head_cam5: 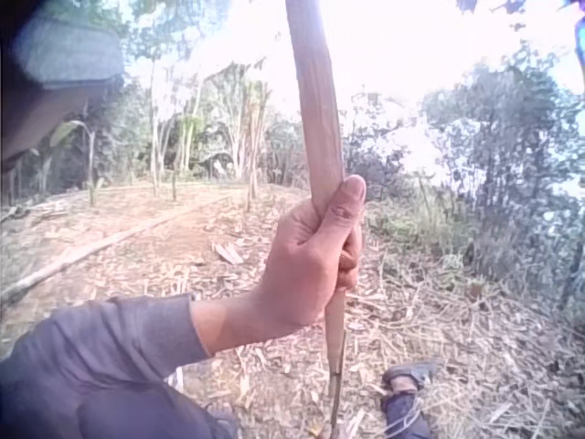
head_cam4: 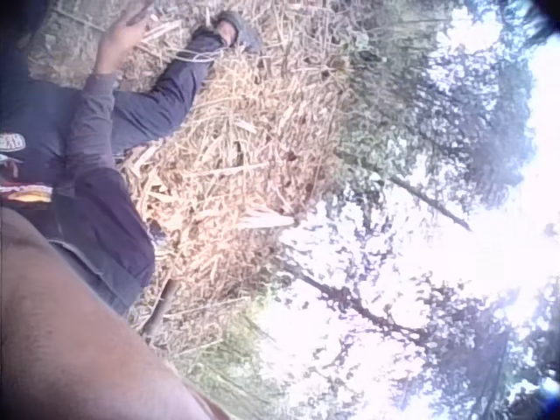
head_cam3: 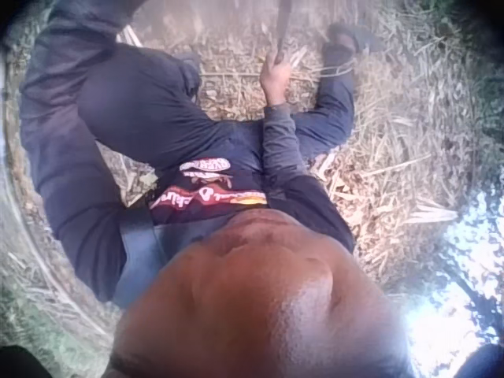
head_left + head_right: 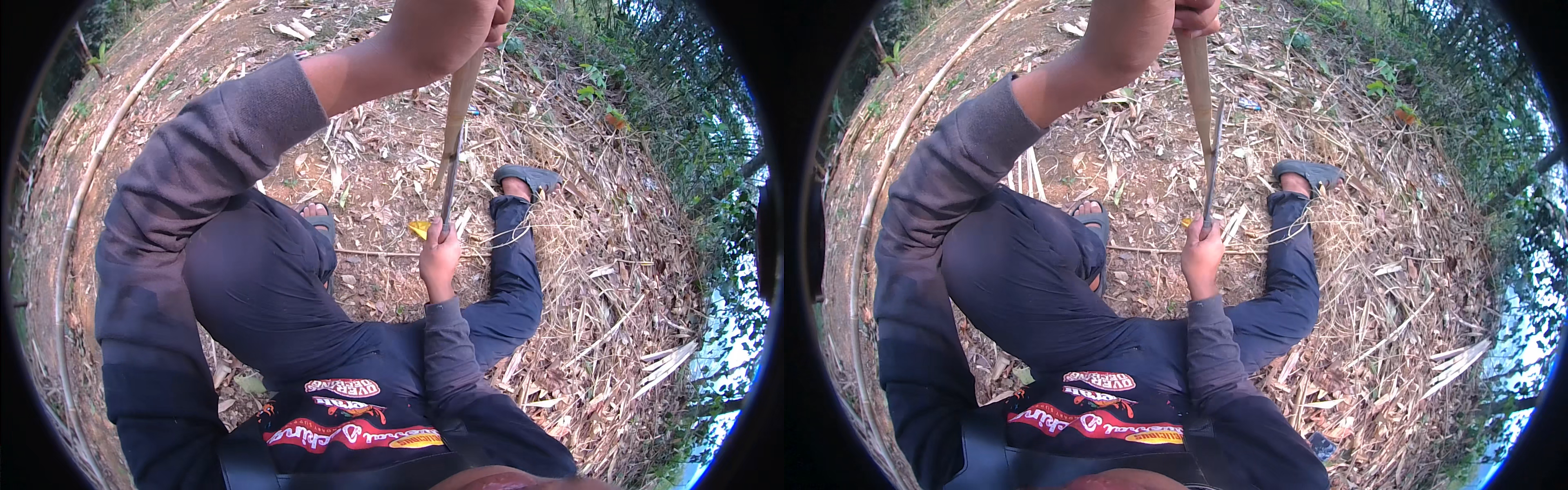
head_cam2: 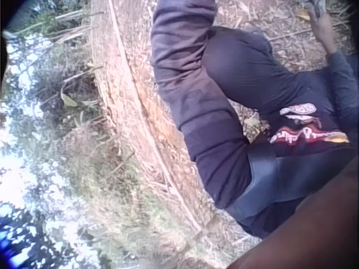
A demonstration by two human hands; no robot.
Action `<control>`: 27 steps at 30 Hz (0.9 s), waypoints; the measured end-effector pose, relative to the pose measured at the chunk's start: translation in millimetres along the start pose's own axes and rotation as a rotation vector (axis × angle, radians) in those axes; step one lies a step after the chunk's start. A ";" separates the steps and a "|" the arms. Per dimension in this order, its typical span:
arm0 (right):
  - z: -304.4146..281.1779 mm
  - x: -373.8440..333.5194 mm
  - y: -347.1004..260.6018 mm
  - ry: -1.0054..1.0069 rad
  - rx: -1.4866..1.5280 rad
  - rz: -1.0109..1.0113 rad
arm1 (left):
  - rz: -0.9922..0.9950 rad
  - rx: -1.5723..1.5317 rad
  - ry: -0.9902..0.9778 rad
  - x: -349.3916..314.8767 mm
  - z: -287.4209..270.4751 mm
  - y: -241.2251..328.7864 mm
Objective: The person sits on the ground and uses a machete to split long bamboo poles into thin strips. They hold the bamboo with one hand and strike it with the machete to separate the layers, occasionally adjusting the bamboo's position.
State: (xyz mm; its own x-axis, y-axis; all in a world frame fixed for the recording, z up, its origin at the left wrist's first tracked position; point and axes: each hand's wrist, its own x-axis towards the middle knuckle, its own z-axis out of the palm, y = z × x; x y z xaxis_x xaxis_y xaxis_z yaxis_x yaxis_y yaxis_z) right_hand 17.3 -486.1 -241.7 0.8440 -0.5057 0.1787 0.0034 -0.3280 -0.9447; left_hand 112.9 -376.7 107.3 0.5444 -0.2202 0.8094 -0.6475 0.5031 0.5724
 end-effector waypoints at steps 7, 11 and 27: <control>-17.5 -1.3 -25.7 -0.076 0.174 0.141 | 0.057 0.018 -0.034 2.2 3.9 -4.4; -61.2 -24.9 -130.7 -0.117 0.556 -0.017 | 0.059 0.045 0.016 0.0 5.9 7.2; -5.3 19.4 52.4 -0.118 -0.235 0.129 | 0.021 -0.003 -0.088 2.5 -4.2 4.6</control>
State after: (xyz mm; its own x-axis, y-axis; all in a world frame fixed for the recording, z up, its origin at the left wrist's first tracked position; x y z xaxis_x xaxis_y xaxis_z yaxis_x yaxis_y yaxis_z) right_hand 31.0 -517.4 -286.2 0.8860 -0.4634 0.0153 -0.2204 -0.4499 -0.8655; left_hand 113.6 -371.4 111.4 0.4816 -0.2817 0.8299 -0.6571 0.5105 0.5546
